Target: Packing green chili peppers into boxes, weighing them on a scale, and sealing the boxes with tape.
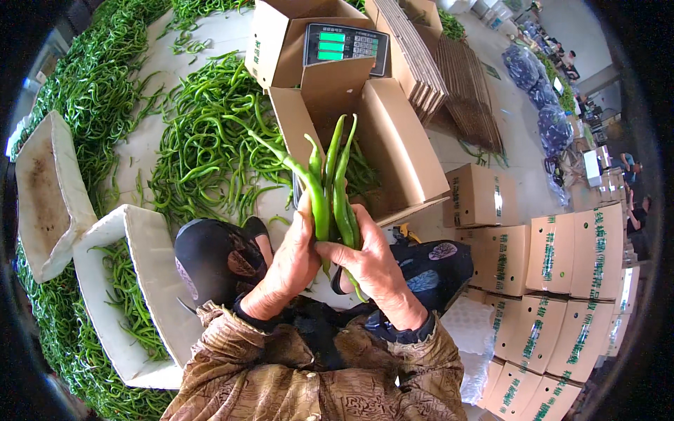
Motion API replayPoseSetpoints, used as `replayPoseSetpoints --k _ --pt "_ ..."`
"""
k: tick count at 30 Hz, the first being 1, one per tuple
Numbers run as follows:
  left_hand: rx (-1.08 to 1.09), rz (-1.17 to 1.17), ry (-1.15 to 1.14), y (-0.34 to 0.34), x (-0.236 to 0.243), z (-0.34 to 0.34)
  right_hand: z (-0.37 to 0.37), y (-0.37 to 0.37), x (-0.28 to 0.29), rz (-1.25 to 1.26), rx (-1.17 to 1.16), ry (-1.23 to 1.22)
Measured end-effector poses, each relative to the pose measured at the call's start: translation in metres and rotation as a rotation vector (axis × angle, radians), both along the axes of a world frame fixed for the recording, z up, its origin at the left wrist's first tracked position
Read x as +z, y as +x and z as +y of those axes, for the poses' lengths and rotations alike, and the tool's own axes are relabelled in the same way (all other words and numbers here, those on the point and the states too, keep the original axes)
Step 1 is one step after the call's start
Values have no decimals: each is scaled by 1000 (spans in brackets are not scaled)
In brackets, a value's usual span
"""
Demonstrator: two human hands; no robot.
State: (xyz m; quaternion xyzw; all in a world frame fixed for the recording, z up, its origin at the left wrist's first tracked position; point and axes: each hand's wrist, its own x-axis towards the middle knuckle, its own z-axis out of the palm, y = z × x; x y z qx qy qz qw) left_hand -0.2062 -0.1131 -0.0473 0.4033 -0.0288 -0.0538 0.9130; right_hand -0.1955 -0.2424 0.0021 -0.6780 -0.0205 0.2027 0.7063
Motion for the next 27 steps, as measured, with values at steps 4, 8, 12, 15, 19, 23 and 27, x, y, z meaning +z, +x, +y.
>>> replayPoseSetpoints --k 4,8,12,15,19,23,27 --pt "-58 50 -280 3 11 12 2 13 23 123 -21 215" --pt "42 -6 -111 -4 23 13 -12 30 24 118 22 322" --pt "101 8 -40 -13 36 25 -26 45 23 45 -109 322" --pt "150 81 -44 -18 41 37 -42 55 22 22 -153 279" --pt "267 202 -78 -13 45 46 -52 68 13 -73 -87 334" --pt "254 251 -95 -14 41 45 -50 72 13 -67 -104 314" --pt "242 270 -121 -8 41 43 -46 77 23 -80 -128 277"
